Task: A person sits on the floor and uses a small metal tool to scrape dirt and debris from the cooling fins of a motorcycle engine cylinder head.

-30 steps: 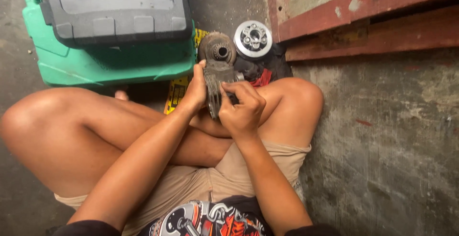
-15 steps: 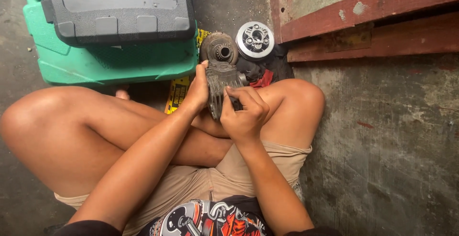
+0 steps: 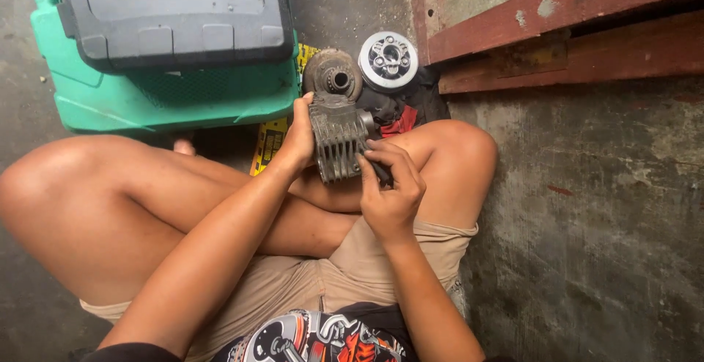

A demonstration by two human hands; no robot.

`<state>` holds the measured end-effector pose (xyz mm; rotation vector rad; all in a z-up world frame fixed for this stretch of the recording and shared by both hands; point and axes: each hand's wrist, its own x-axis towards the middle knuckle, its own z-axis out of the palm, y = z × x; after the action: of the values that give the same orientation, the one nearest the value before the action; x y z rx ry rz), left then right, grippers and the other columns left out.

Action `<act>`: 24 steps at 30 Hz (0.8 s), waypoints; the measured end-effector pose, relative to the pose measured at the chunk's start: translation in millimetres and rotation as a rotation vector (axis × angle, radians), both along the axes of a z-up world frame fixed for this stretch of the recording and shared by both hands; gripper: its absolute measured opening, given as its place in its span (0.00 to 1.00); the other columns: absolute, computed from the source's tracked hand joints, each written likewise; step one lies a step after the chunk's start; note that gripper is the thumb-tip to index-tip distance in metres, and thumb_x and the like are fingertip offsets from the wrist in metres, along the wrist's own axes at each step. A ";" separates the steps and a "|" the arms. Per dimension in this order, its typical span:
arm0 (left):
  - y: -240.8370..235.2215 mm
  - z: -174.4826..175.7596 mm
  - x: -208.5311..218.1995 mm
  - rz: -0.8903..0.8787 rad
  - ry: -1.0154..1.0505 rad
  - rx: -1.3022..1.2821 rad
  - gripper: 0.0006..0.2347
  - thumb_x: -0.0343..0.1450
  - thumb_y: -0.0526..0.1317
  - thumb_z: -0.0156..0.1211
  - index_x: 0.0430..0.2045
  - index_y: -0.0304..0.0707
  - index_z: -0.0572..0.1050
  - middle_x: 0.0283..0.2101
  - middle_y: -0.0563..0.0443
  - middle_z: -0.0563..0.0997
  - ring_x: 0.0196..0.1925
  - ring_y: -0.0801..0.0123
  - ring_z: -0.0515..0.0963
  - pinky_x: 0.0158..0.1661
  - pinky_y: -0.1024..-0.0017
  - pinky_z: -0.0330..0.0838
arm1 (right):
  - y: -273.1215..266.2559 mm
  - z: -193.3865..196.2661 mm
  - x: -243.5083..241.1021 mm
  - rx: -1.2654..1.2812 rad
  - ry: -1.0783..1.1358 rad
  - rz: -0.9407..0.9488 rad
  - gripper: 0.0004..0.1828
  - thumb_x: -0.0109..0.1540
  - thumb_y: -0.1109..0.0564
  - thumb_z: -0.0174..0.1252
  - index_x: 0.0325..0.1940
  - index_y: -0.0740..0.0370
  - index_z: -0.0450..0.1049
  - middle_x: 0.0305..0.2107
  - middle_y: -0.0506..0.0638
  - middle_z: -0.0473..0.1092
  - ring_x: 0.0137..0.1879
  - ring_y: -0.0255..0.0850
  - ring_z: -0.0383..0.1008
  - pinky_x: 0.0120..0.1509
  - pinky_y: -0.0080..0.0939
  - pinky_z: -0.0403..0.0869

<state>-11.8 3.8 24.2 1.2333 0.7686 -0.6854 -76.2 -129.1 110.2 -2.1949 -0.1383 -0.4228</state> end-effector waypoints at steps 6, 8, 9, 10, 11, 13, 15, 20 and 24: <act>-5.8 29.1 6.5 0.081 -0.013 -0.030 0.46 0.64 0.70 0.40 0.74 0.38 0.47 0.75 0.27 0.45 0.76 0.32 0.42 0.72 0.40 0.38 | -4.2 -3.6 1.2 0.061 0.068 -0.001 0.06 0.60 0.67 0.68 0.34 0.67 0.76 0.33 0.58 0.79 0.40 0.52 0.83 0.41 0.42 0.82; -4.9 21.1 1.6 0.079 -0.038 -0.031 0.44 0.66 0.69 0.39 0.74 0.38 0.46 0.75 0.26 0.43 0.76 0.31 0.40 0.71 0.39 0.37 | -2.6 -5.5 1.2 0.081 0.080 0.006 0.06 0.60 0.67 0.68 0.35 0.66 0.77 0.32 0.57 0.79 0.39 0.50 0.83 0.41 0.41 0.82; -4.6 17.1 0.1 0.080 -0.066 -0.035 0.43 0.68 0.68 0.38 0.74 0.38 0.45 0.75 0.25 0.41 0.76 0.30 0.39 0.71 0.37 0.36 | -1.9 -6.3 2.1 0.098 0.088 0.015 0.05 0.60 0.67 0.68 0.35 0.66 0.77 0.31 0.56 0.79 0.39 0.49 0.83 0.41 0.40 0.83; -4.6 9.2 0.9 0.078 -0.067 -0.033 0.43 0.68 0.68 0.38 0.74 0.38 0.45 0.75 0.25 0.41 0.76 0.30 0.39 0.71 0.37 0.36 | -1.5 -6.7 3.5 0.099 0.088 0.014 0.05 0.60 0.67 0.68 0.35 0.66 0.77 0.31 0.56 0.79 0.39 0.49 0.83 0.41 0.40 0.83; -4.5 1.2 -0.5 0.120 -0.038 -0.072 0.43 0.66 0.69 0.40 0.73 0.39 0.48 0.75 0.26 0.46 0.76 0.32 0.44 0.71 0.40 0.40 | -1.0 -6.8 3.1 0.102 0.083 0.020 0.05 0.60 0.68 0.68 0.34 0.66 0.76 0.31 0.56 0.79 0.38 0.49 0.83 0.40 0.40 0.83; -4.0 -4.9 -2.3 0.162 -0.006 -0.109 0.44 0.64 0.69 0.42 0.73 0.41 0.50 0.74 0.27 0.51 0.75 0.34 0.50 0.71 0.43 0.45 | -0.4 -8.9 1.8 0.105 0.083 0.026 0.06 0.60 0.69 0.67 0.34 0.65 0.76 0.30 0.55 0.78 0.37 0.48 0.82 0.40 0.41 0.83; -3.4 -0.7 -2.5 0.162 -0.014 -0.110 0.43 0.65 0.68 0.44 0.72 0.40 0.50 0.74 0.28 0.49 0.75 0.35 0.51 0.71 0.43 0.47 | -0.2 -12.5 0.1 0.080 0.092 0.011 0.07 0.59 0.68 0.67 0.32 0.63 0.75 0.28 0.52 0.78 0.36 0.46 0.82 0.38 0.39 0.83; -3.2 -30.5 -5.2 0.196 0.023 -0.117 0.42 0.63 0.69 0.45 0.69 0.40 0.57 0.70 0.31 0.61 0.71 0.40 0.61 0.69 0.48 0.54 | 2.2 -8.3 1.1 0.095 0.110 0.016 0.07 0.58 0.69 0.67 0.31 0.63 0.75 0.27 0.52 0.78 0.36 0.45 0.82 0.38 0.39 0.83; -7.1 -7.3 0.3 0.150 0.070 -0.062 0.43 0.62 0.71 0.44 0.70 0.46 0.58 0.70 0.32 0.61 0.71 0.39 0.61 0.68 0.48 0.56 | -0.6 -5.8 7.0 0.066 0.071 0.043 0.05 0.60 0.67 0.67 0.36 0.63 0.78 0.29 0.53 0.78 0.37 0.48 0.82 0.40 0.42 0.82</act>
<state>-11.5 -3.3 17.0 1.0887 0.8822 -0.6270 -69.2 -129.7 104.4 -2.1351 -0.1303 -0.3204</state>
